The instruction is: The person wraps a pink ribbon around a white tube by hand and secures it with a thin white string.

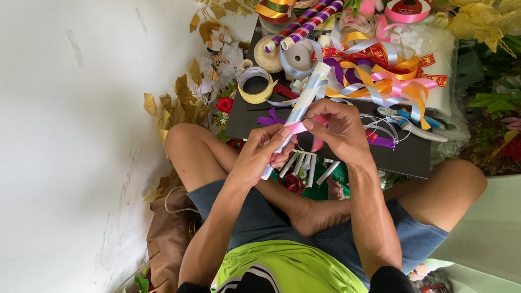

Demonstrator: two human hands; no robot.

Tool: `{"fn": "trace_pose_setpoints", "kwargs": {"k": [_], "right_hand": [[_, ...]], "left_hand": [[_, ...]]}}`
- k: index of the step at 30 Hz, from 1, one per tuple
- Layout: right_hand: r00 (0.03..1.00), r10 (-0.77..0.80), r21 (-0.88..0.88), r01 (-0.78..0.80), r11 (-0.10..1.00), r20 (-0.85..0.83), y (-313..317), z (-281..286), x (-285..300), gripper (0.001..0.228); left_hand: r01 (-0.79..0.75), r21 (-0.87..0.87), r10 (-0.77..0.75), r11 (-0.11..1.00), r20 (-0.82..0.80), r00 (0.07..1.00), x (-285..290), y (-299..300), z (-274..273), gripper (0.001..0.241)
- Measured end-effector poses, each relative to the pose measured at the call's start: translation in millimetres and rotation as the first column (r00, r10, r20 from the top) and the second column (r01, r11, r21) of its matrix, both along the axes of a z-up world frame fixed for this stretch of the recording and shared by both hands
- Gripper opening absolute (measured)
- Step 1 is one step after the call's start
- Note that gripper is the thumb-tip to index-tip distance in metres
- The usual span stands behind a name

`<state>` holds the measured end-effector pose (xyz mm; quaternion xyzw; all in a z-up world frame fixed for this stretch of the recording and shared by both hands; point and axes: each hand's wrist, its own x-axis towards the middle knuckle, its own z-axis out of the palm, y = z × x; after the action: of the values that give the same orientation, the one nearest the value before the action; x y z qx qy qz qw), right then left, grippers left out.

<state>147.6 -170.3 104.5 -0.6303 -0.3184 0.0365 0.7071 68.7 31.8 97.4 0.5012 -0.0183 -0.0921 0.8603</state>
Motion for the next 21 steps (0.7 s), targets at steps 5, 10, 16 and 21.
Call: {"fn": "trace_pose_setpoints", "kwargs": {"k": [5, 10, 16, 21], "right_hand": [[0.997, -0.078, 0.017, 0.077, 0.997, 0.017, -6.3, -8.6, -8.5, 0.008], [0.991, -0.132, 0.002, 0.132, 0.991, 0.004, -6.9, -12.5, -19.6, 0.005], [0.981, -0.18, 0.004, 0.18, 0.984, 0.071, -15.1, -27.7, -17.1, 0.006], [0.976, -0.195, -0.004, 0.197, 0.98, 0.095, -14.5, -21.0, -20.0, 0.005]], "left_hand": [[0.04, -0.048, -0.042, 0.998, -0.042, 0.998, -4.7, 0.2, -7.9, 0.029], [0.047, -0.117, -0.056, 0.992, -0.075, 0.996, -8.8, -4.4, -14.5, 0.027], [0.07, -0.117, -0.077, 0.991, -0.055, 0.996, -12.2, -8.7, -16.5, 0.027], [0.084, -0.097, -0.086, 0.992, -0.024, 0.996, -11.9, -10.5, -23.9, 0.028]]}}
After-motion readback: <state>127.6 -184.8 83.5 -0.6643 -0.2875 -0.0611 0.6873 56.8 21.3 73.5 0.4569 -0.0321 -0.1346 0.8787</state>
